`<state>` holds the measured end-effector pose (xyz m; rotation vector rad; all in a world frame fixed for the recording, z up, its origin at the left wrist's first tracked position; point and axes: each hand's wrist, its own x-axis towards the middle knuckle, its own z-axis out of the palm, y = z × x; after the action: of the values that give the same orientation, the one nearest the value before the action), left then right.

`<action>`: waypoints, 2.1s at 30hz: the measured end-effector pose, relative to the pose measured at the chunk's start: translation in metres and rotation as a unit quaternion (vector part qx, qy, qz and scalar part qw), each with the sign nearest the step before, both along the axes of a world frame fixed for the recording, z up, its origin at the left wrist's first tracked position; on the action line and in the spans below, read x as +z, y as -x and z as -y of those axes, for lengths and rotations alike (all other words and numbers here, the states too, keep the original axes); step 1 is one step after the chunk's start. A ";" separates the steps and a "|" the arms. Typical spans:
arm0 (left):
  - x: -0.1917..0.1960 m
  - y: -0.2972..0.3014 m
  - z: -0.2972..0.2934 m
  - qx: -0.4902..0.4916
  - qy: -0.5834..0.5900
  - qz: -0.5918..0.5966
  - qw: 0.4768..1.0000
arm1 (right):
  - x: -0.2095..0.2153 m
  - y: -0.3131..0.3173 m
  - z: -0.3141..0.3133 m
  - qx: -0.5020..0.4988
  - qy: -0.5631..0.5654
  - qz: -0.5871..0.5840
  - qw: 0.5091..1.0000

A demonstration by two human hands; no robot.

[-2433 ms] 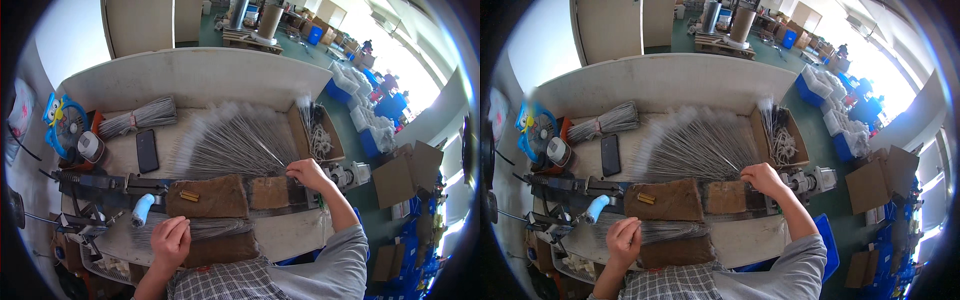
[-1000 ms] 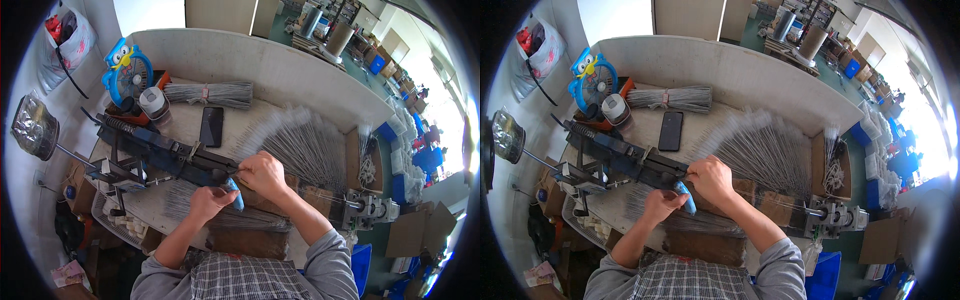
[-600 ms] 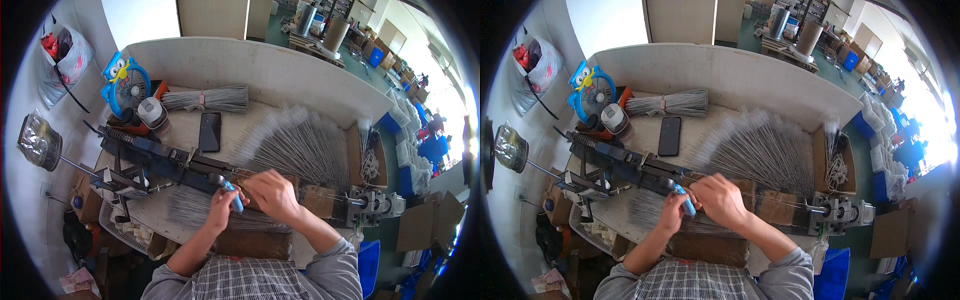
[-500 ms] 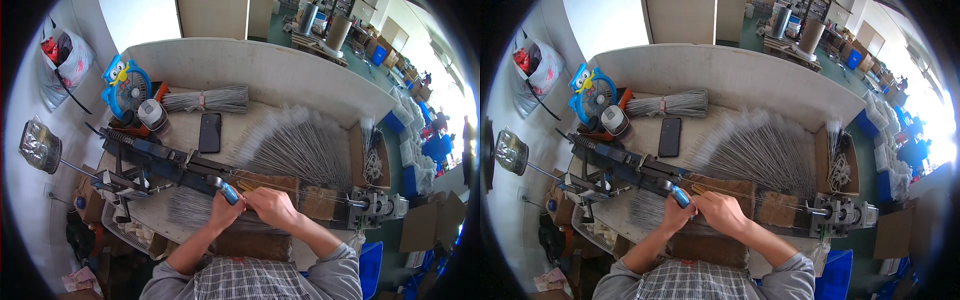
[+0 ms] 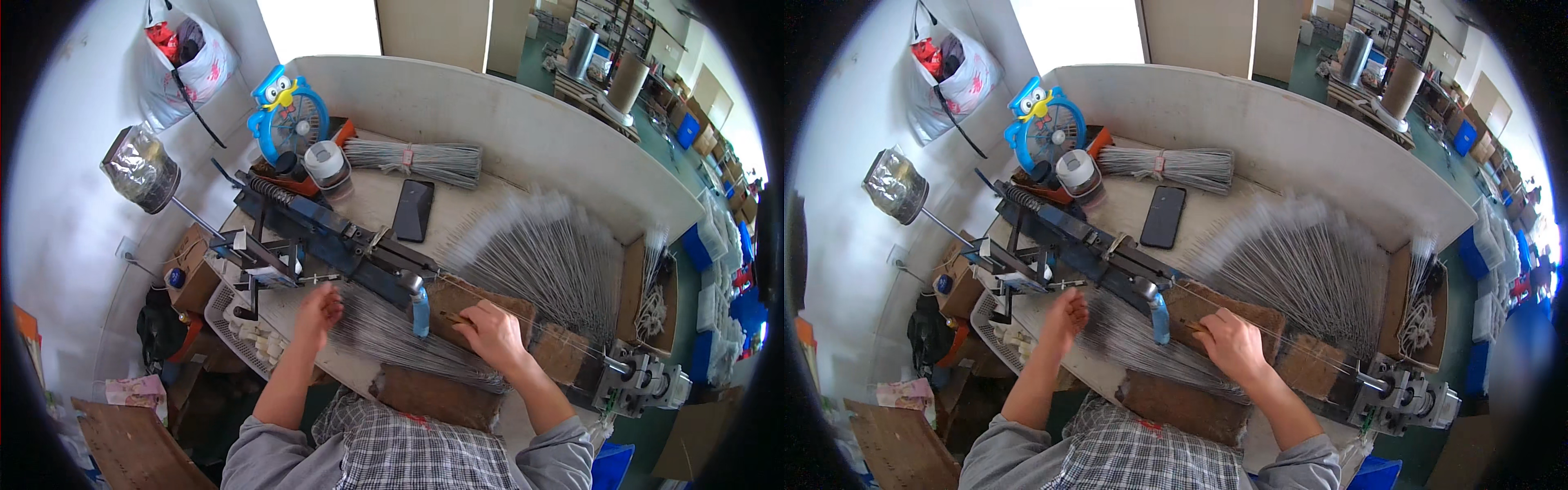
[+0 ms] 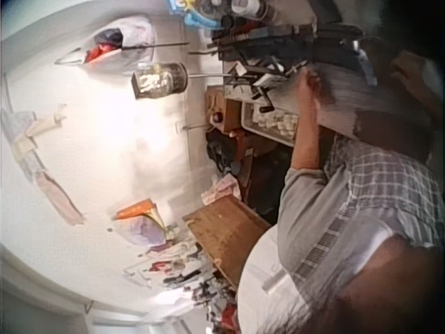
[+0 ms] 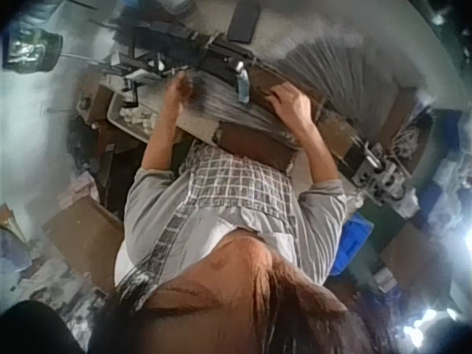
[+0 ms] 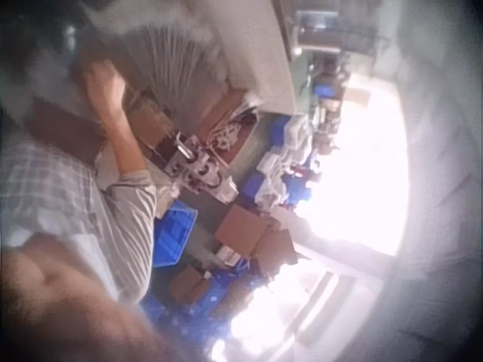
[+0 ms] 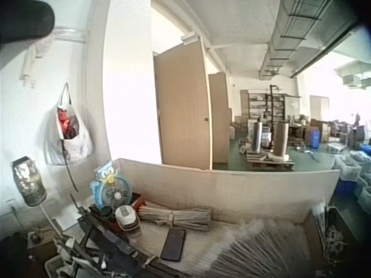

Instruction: The person manufactures twisted wire brushes by placing metal wires and bristles into a twisting machine, operating the machine to twist them together, and removing the completed brushes.

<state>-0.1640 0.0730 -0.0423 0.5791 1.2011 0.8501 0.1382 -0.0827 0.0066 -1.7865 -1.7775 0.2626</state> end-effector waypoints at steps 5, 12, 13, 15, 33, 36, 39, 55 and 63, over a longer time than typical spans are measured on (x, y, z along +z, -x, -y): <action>0.000 0.029 -0.014 0.033 -0.004 0.071 0.997 | 0.005 0.005 -0.002 0.006 0.024 0.006 1.000; -0.004 0.027 -0.015 0.055 -0.019 0.004 0.998 | 0.032 0.008 0.005 0.015 0.014 0.003 1.000; -0.005 0.024 -0.013 0.052 -0.015 0.006 0.999 | 0.040 0.007 0.008 0.011 0.018 0.006 1.000; -0.006 0.013 -0.008 0.107 -0.102 -0.032 0.989 | 0.059 0.005 0.014 0.004 0.011 0.010 1.000; 0.031 -0.191 0.097 -0.262 -0.185 0.141 0.937 | 0.063 -0.054 0.039 -0.089 0.036 -0.164 0.982; 0.030 -0.198 0.101 -0.280 -0.212 0.158 0.923 | 0.068 -0.053 0.047 -0.080 0.006 -0.118 0.990; 0.030 -0.202 0.103 -0.274 -0.212 0.167 0.923 | 0.062 -0.059 0.053 -0.080 -0.015 -0.083 0.993; 0.042 -0.180 0.088 -0.167 -0.147 0.135 0.965 | 0.086 -0.056 0.054 -0.057 -0.016 0.032 0.998; 0.054 -0.164 0.078 -0.137 -0.009 0.180 0.974 | 0.055 -0.015 -0.037 -0.054 -0.063 0.077 0.994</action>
<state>0.0004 -0.0051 0.0121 0.5629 0.7626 0.6941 0.1528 -0.0457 0.0615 -1.8464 -1.7524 -0.0321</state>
